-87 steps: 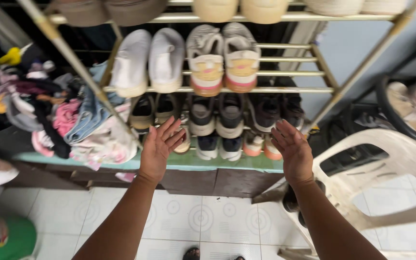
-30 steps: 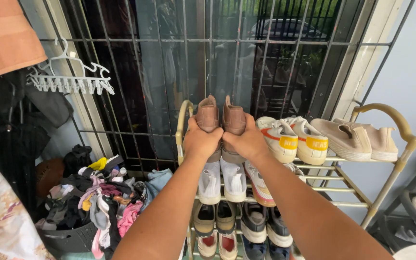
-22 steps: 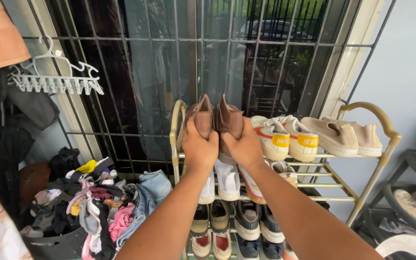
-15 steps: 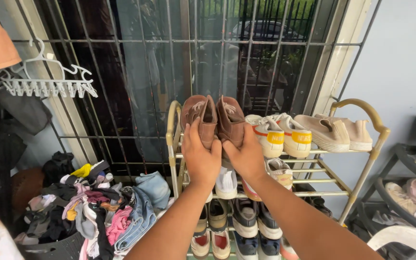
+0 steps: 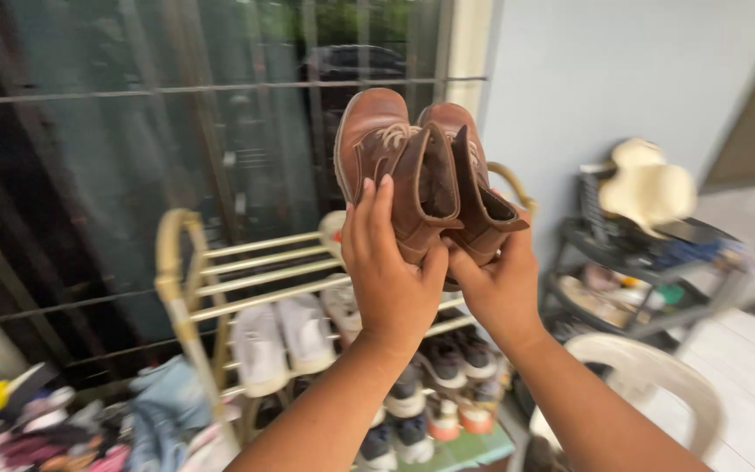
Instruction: The recorder is organizing various pairs of shoes by removing them from a shoe rack and placing them on plastic chairs.
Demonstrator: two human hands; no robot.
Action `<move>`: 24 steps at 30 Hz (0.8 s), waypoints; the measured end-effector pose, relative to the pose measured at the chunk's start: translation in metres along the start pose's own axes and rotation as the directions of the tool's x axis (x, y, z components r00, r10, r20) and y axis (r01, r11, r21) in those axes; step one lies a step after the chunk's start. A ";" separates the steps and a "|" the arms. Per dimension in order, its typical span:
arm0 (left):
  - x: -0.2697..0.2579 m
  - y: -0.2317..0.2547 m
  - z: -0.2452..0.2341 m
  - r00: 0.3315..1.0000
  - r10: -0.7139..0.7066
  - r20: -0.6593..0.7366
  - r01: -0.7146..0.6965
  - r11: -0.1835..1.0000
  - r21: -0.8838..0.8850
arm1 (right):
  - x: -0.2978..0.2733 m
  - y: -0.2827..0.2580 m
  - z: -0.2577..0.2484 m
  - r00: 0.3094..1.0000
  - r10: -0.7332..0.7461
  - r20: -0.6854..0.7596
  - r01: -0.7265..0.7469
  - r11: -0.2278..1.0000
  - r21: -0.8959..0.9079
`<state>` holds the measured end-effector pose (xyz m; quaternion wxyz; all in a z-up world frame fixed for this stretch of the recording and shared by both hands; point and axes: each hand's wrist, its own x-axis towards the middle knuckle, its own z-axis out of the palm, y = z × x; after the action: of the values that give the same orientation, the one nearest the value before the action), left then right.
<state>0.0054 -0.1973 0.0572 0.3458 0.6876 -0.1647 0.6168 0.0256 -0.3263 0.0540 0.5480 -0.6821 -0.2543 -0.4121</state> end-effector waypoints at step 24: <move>-0.350 0.283 0.307 0.684 0.047 0.728 0.416 0.795 -0.442 | -0.233 0.138 -0.471 0.583 0.590 -0.559 -0.812 0.403 -0.422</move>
<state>-0.0186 -0.6759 -0.2020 0.5099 0.7451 -0.3885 0.1842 -0.1221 -0.7898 -0.1882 0.4348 -0.7887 0.3121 -0.3024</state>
